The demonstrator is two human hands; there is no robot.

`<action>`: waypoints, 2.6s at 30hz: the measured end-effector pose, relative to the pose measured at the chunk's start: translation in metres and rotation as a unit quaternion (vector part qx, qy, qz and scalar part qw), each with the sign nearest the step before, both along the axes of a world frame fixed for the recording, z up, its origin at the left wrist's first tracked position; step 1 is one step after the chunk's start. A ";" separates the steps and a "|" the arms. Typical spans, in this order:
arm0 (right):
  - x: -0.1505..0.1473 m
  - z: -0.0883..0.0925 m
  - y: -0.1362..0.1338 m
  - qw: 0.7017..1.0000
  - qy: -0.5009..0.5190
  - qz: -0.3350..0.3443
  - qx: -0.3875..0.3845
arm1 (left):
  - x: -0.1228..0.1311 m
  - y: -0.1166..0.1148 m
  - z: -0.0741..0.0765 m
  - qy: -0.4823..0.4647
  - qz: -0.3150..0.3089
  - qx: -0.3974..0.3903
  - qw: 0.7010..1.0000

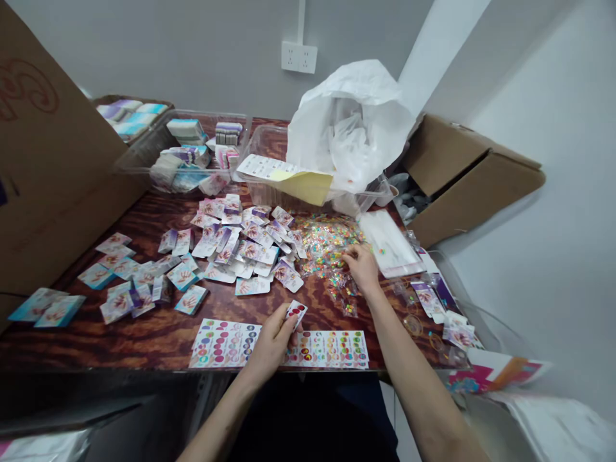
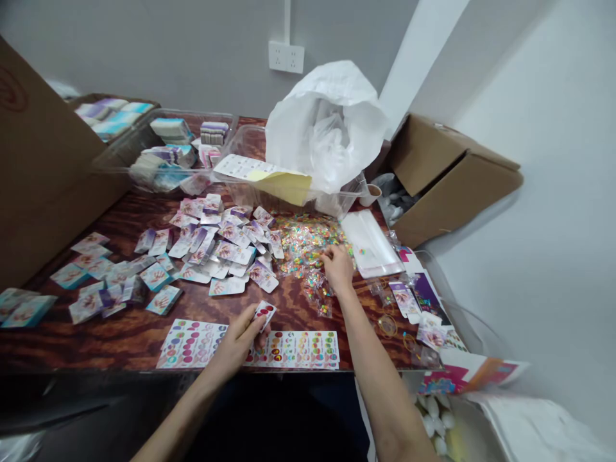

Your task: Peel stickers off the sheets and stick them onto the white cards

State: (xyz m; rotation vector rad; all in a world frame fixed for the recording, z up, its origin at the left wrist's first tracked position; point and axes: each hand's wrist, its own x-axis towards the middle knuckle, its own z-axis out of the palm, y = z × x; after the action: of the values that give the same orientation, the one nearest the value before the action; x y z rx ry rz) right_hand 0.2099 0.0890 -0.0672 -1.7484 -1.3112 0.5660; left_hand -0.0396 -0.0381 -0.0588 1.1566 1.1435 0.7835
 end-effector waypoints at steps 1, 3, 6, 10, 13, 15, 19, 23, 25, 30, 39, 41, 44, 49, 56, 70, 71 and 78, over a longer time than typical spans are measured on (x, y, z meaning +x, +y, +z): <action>0.002 -0.001 -0.001 1.000 0.017 0.019 -0.009 | -0.001 0.002 0.000 -0.001 0.008 -0.002 1.000; 0.005 0.000 -0.009 0.997 0.054 0.050 -0.026 | -0.003 0.007 -0.001 -0.005 0.022 -0.012 1.000; 0.005 0.010 -0.030 0.989 0.108 0.079 -0.057 | -0.003 0.016 0.000 -0.009 0.027 -0.025 0.999; -0.009 0.031 -0.056 0.973 0.178 0.121 -0.079 | 0.012 0.031 0.002 -0.019 0.012 -0.034 0.999; -0.023 0.045 -0.067 0.963 0.185 0.179 -0.077 | 0.024 0.040 0.003 -0.013 -0.001 -0.034 0.999; -0.029 0.050 -0.069 0.964 0.157 0.198 -0.077 | 0.030 0.045 0.003 -0.009 0.003 -0.035 0.999; -0.042 0.052 -0.072 0.964 0.071 0.240 -0.086 | 0.037 0.050 0.003 0.003 0.022 -0.030 0.999; -0.062 0.050 -0.080 0.975 -0.063 0.208 -0.054 | 0.043 0.049 0.004 0.010 0.020 -0.025 0.999; -0.068 0.048 -0.082 0.976 -0.098 0.193 -0.036 | 0.044 0.047 0.005 0.003 0.018 -0.012 1.000; -0.050 0.036 -0.076 0.972 0.034 0.221 -0.079 | 0.034 0.042 0.010 -0.014 0.004 -0.008 1.000; -0.049 0.033 -0.075 0.950 0.109 0.269 -0.119 | 0.027 0.034 0.001 0.028 -0.064 -0.016 0.997; -0.058 0.030 -0.077 0.913 0.219 0.290 -0.187 | 0.029 0.033 -0.001 0.049 -0.066 -0.003 0.997; -0.061 0.025 -0.080 0.863 0.333 0.278 -0.260 | 0.027 0.033 0.005 0.087 -0.066 0.018 0.994; -0.049 0.021 -0.079 0.824 0.420 0.241 -0.293 | 0.009 0.038 0.031 0.155 -0.155 0.123 0.968; -0.031 0.022 -0.070 0.847 0.455 0.124 -0.244 | -0.016 0.074 0.008 0.460 -0.077 0.420 0.778; -0.039 0.056 -0.064 0.937 0.251 0.235 -0.057 | -0.020 0.049 0.049 0.218 -0.163 0.206 0.940; -0.040 0.058 -0.064 0.938 0.218 0.260 -0.066 | -0.020 0.047 0.049 0.186 -0.154 0.180 0.954; -0.061 0.070 -0.071 0.948 0.007 0.309 -0.072 | -0.018 0.040 0.039 0.086 -0.132 0.110 0.981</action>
State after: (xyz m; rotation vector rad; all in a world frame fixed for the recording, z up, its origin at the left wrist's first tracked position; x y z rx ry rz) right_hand 0.1493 0.0175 0.0029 -1.4175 -1.8554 1.0408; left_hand -0.0572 0.0016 -0.0197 1.5508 1.0340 0.6232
